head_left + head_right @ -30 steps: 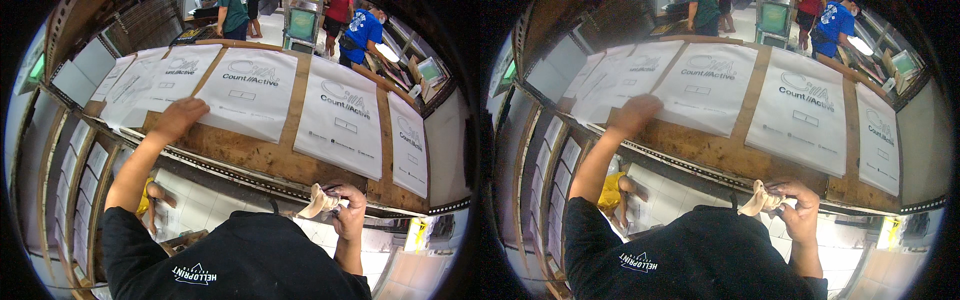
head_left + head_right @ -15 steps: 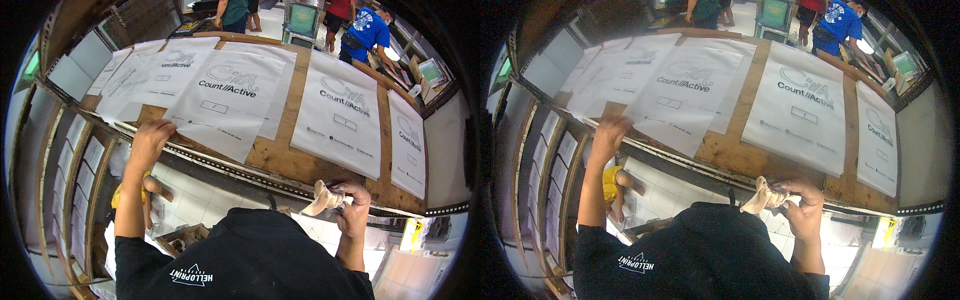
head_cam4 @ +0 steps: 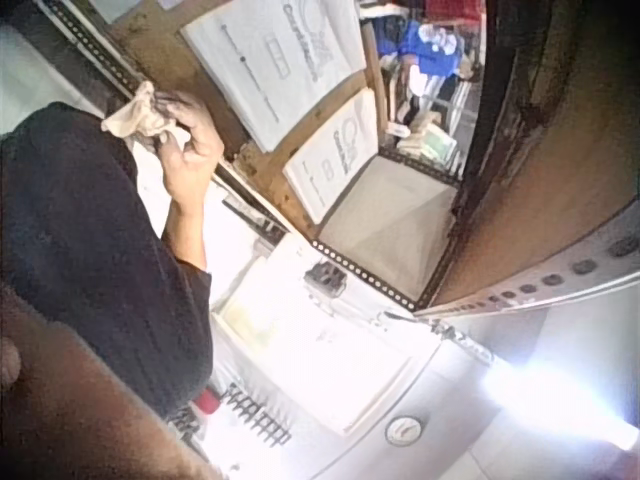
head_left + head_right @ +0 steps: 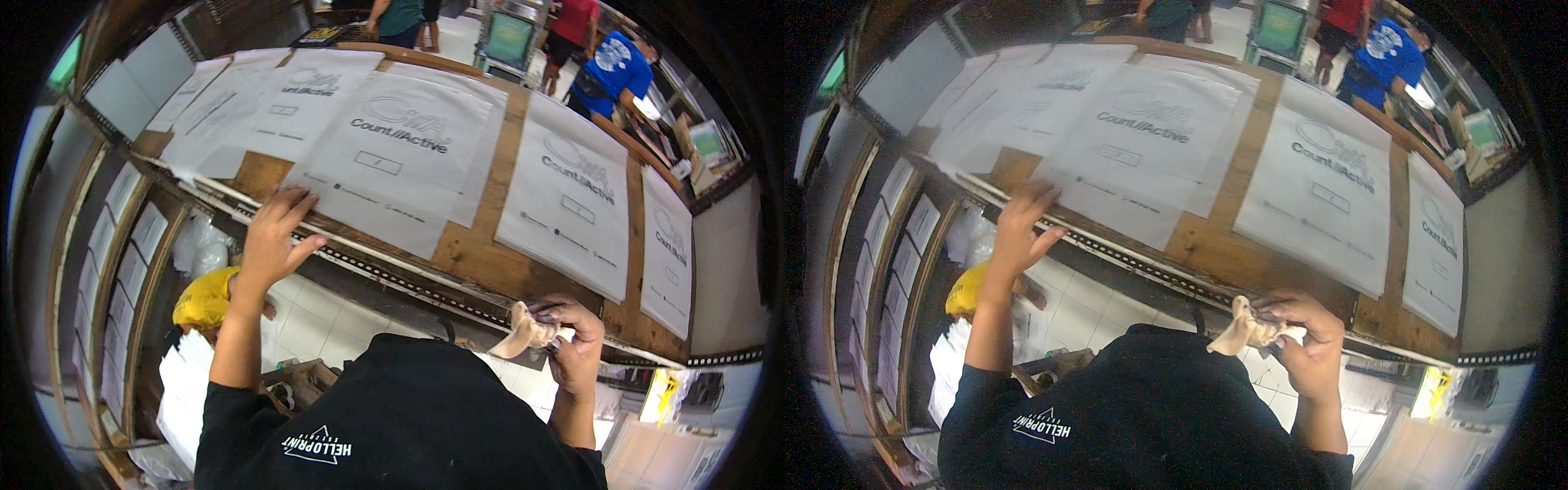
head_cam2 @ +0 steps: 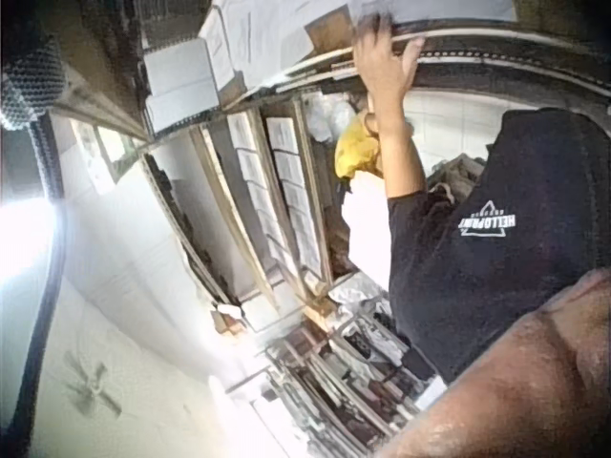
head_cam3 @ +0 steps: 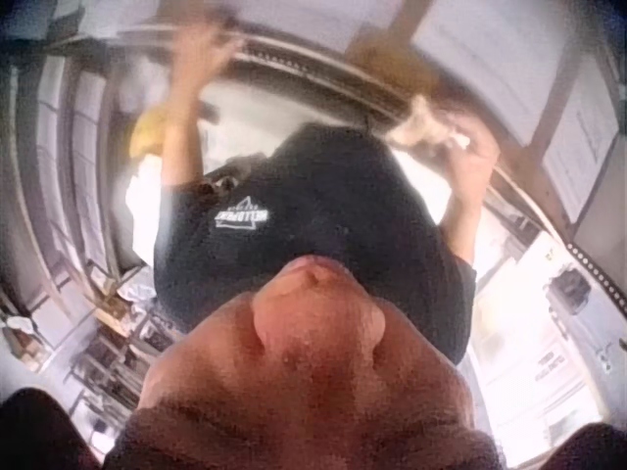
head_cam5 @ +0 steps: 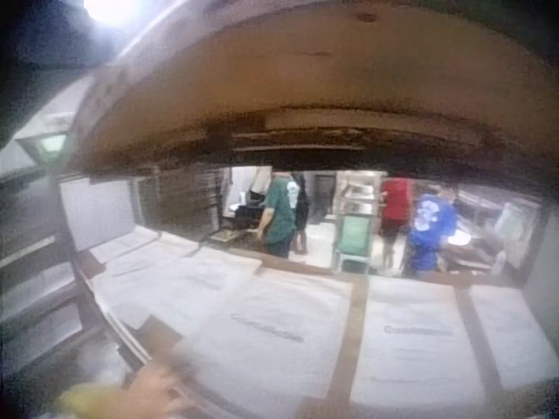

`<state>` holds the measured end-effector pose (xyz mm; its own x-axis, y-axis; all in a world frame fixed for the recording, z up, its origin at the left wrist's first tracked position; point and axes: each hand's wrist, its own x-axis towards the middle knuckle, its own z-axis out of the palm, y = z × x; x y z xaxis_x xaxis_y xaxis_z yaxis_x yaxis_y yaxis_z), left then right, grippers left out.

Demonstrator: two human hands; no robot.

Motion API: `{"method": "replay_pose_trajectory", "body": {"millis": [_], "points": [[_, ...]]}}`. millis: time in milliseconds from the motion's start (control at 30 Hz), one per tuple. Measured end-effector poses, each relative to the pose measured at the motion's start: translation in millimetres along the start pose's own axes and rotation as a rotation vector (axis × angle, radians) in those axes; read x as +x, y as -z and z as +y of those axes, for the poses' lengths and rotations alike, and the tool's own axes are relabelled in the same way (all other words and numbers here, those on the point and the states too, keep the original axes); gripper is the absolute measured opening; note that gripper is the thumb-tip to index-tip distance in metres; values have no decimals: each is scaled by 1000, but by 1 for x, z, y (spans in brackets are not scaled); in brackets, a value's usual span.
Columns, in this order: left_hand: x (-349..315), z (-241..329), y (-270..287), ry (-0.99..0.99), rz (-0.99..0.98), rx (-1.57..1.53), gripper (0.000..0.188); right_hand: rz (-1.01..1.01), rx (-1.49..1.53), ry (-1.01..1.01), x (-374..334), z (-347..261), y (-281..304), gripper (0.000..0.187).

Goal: The person cleans a stack of printed plastic sheets. The person applies a liquid from a bottle onto a cloth and wipes the surface of each sheet one at a time, moving each finished sheet to a shelf above.

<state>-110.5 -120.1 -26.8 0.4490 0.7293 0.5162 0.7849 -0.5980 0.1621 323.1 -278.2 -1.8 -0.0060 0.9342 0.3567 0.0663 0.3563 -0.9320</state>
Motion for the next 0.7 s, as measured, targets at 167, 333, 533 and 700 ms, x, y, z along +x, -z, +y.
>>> {"method": "replay_pose_trajectory", "body": {"millis": [167,333,533,700], "points": [[-8,-8,-12,-40,108,24,69,25,9,-30,5,-6,-5,28],[-19,-9,-23,30,217,35,72,28,17,-69,11,-10,-18,29],[-23,-12,-29,25,249,36,74,45,24,-113,11,-4,-27,30],[-24,-14,-29,12,249,19,78,41,42,-134,8,2,-30,30]]}}
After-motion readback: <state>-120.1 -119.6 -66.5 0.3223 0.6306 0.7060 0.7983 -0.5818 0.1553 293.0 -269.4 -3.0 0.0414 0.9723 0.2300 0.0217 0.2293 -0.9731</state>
